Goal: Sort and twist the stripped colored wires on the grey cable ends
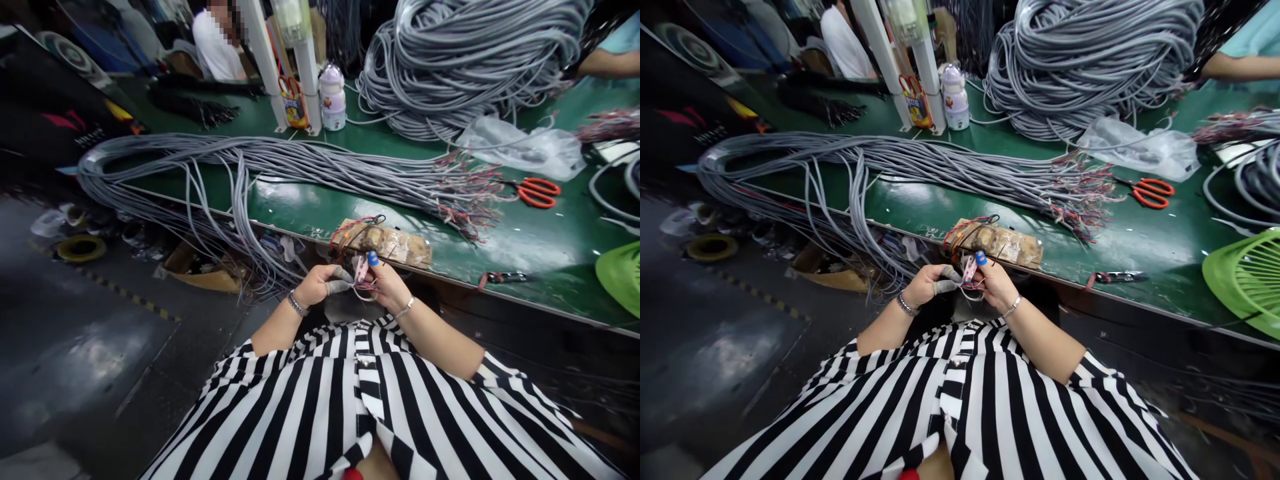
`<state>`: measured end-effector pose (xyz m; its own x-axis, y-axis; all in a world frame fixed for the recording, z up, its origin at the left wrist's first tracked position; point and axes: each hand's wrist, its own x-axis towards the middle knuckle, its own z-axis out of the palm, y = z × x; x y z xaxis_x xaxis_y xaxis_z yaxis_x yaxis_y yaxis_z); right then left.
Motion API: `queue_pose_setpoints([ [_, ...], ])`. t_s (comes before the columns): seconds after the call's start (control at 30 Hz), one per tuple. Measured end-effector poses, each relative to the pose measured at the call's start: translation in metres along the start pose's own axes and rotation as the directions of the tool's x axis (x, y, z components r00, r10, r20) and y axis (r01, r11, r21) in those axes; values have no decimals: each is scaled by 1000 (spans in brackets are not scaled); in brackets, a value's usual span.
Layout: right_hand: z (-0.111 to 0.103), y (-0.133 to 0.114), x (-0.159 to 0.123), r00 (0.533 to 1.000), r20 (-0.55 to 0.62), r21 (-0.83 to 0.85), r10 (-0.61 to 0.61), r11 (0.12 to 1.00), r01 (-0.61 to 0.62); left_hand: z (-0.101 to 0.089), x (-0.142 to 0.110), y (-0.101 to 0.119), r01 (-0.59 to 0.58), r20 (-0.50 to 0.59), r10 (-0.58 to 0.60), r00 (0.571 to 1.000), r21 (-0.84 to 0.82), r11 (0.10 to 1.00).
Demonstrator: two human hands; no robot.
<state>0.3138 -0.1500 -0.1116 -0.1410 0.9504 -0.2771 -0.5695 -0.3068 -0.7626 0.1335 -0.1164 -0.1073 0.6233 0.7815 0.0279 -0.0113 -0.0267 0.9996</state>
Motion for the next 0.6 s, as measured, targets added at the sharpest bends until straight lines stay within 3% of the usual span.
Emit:
queue_pose_setpoints([
  [0.23, 2, -2, -1, 1000, -1, -4, -3, 1000, 3, 6, 1, -1, 42, 20, -41, 999, -7, 999],
  [0.6, -18, 2, -12, 985, -19, 123, 173, 978, -169, 9, -27, 10, -14, 148, 22, 989, -52, 999],
])
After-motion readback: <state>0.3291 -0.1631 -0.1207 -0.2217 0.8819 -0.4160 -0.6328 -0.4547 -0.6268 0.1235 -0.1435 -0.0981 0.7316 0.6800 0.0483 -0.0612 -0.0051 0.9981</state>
